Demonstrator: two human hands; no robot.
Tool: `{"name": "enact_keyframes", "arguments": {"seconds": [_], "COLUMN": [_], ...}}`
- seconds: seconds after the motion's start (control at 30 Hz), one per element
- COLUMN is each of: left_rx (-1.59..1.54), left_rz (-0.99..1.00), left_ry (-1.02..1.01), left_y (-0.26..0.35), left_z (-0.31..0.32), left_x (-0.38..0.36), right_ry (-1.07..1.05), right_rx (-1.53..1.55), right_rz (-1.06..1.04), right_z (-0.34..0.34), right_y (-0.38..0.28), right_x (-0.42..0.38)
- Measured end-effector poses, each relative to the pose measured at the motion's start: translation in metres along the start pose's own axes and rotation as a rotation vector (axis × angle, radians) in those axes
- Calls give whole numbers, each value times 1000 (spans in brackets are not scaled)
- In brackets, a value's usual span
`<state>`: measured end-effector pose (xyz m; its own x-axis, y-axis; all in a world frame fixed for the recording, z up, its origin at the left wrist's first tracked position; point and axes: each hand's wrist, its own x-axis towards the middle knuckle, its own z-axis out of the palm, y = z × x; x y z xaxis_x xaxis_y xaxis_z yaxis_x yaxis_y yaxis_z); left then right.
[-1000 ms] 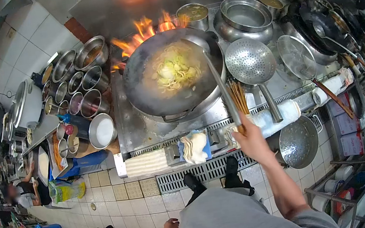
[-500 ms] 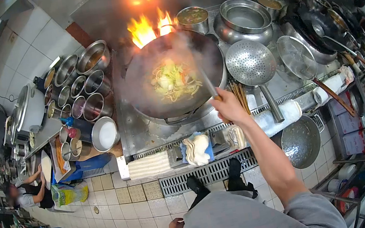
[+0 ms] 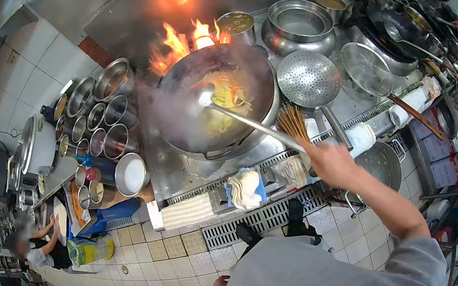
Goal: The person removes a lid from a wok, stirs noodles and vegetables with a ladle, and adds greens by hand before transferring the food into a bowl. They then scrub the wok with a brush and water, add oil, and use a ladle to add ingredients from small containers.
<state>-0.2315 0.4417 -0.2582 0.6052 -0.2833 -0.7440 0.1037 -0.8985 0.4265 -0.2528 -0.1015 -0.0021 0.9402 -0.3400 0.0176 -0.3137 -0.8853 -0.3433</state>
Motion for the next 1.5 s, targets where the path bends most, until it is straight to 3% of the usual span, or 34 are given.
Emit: {"name": "enact_keyframes", "arguments": {"seconds": [0.07,0.1,0.17,0.23,0.3,0.37,0.47,0.6,0.67,0.77,0.9,1.0,1.07,1.17,1.27,1.43,1.5], "left_rx": [43,47,57,62,88,105,-170,-120,-96,-163,-174,-274,33,111,-27,0,41], "left_rz": [-53,-54,-54,94,95,84,46,18,-62,-157,-294,-370,-292,-272,-294,-63,-135], "left_ry": [-19,-27,-38,-32,0,33,69,41,9,-25,36,135,172,279,294,234,120], "left_y": [3,3,3,0,6,12,31,22,19,27,20,33,39,46,60,65,61], "left_z": [-4,-4,-7,-11,-17,-23,-28,-18,-7,6,38,55,64,68,69,42,30], "left_x": [-2,0,6,18,36,42,43,44,35,12,-7,-36,-49,-52,-49,-17,2], "right_ry": [-228,-223,-320,-263,-221,-231,-158,-48,-41,-89,-110,154,184,222,259,229,346], "right_rx": [394,396,753,776,628,651,780,732,978,1095,1258,1242,1200,1139,936,1046,1086], "right_rz": [110,111,209,213,192,205,353,322,419,550,556,584,649,707,690,721,809], "right_z": [-33,-34,-35,-22,-15,-26,-27,-10,3,-10,-8,16,31,52,100,115,120], "right_y": [-28,-29,-26,-26,-33,-36,-26,-10,3,5,26,39,46,61,76,58,53], "right_x": [-33,-41,-54,-55,-56,-69,-93,-108,-115,-106,-100,-96,-93,-100,-118,-118,-136]}}
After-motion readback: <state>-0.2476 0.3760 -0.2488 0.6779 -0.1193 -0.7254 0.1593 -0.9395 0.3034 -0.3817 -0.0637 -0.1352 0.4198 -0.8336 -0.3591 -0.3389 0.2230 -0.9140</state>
